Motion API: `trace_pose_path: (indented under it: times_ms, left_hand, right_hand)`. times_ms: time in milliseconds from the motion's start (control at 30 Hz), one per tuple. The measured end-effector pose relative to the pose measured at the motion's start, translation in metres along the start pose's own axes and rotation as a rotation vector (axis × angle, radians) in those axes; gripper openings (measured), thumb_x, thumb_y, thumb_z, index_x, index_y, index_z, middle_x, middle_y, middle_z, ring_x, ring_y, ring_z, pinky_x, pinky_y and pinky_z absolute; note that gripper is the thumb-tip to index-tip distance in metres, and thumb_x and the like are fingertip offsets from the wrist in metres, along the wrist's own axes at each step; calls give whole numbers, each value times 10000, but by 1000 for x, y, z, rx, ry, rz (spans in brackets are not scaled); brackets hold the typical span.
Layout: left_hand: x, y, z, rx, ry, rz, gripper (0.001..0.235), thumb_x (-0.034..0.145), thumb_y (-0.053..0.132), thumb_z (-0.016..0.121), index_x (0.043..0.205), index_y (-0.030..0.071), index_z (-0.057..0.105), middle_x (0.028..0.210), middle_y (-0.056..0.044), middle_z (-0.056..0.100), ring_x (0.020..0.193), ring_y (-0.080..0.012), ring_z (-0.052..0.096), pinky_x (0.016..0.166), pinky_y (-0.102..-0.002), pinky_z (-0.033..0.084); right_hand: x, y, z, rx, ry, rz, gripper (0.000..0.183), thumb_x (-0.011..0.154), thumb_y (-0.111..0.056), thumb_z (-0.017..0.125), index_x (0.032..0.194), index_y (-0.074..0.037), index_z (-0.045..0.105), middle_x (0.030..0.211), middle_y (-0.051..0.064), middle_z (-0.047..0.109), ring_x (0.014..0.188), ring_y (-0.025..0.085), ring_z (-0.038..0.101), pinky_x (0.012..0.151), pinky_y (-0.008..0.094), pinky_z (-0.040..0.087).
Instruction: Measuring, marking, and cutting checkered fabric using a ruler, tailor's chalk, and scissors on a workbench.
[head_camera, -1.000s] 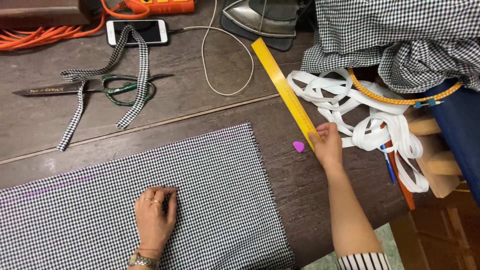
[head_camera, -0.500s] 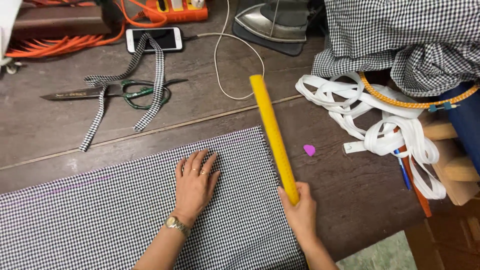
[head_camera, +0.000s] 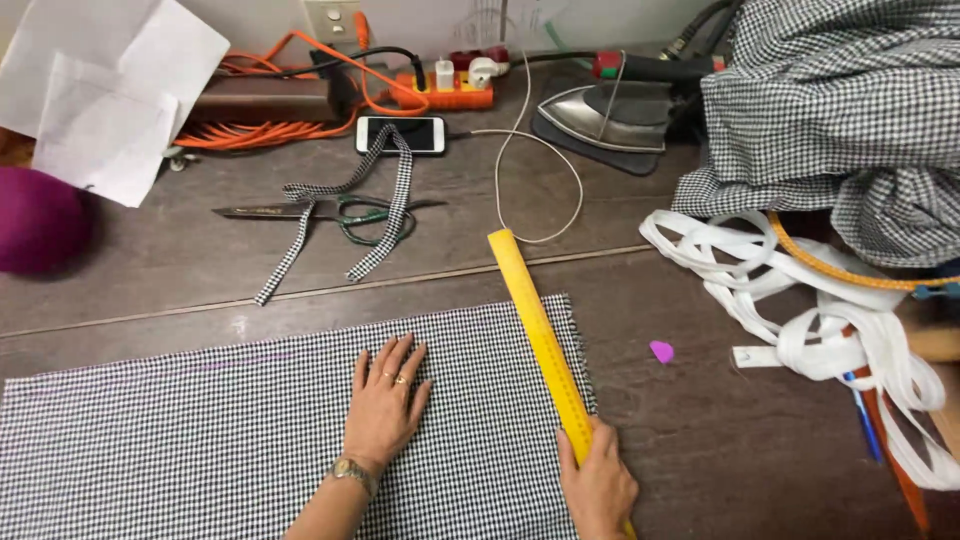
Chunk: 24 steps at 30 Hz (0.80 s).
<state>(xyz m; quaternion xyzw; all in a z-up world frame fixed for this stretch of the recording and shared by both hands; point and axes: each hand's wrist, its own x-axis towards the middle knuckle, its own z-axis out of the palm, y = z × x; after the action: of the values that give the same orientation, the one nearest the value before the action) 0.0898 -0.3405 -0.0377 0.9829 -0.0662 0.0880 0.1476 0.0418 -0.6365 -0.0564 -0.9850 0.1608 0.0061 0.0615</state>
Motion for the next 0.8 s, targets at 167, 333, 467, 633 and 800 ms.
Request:
trace_pose_path:
  times_ms: [167,333,467,633,800]
  left_hand:
    - [-1,4,1,31,33,3,508,935,416,442,1376,170,484,1455,-52,453,1378,-247,361,1148,-518,196]
    - [0,6,-5,14,-24,-15,507,947,426,404,1378,170,479,1442,-56,459,1381,-257,347,1149,-526,181]
    - [-3,5,0,32,26,-16,457,944,410,451,1328,173,524,1408,-59,486,1351,-260,399,1127,-532,244]
    - [-9,8,3,89,56,-26,425,931,411,492,1312,227,526,1384,-21,487,1354,-219,397,1120,-514,254]
    - [-8,7,4,97,75,-38,429,933,419,482,1315,228,517,1394,-16,468,1356,-220,390,1120,-517,257]
  right_hand:
    - [-3,-9,-18,3,61,-84,464,863,-590,488,1112,-199,488,913,7,617,642,256,686,439,445,497]
    - [-2,-12,-17,-6,92,-96,464,875,-593,476,1106,-193,505,848,13,604,564,257,659,397,432,477]
    - [-2,-12,-17,22,111,-133,476,890,-589,485,1109,-168,510,863,61,602,625,330,678,516,497,523]
    - [-4,-7,-23,95,65,-128,494,894,-593,484,1125,-157,482,887,88,601,667,377,694,599,539,556]
    - [0,-7,-31,215,-55,-60,497,863,-588,545,1147,-185,485,978,101,629,810,416,697,715,561,546]
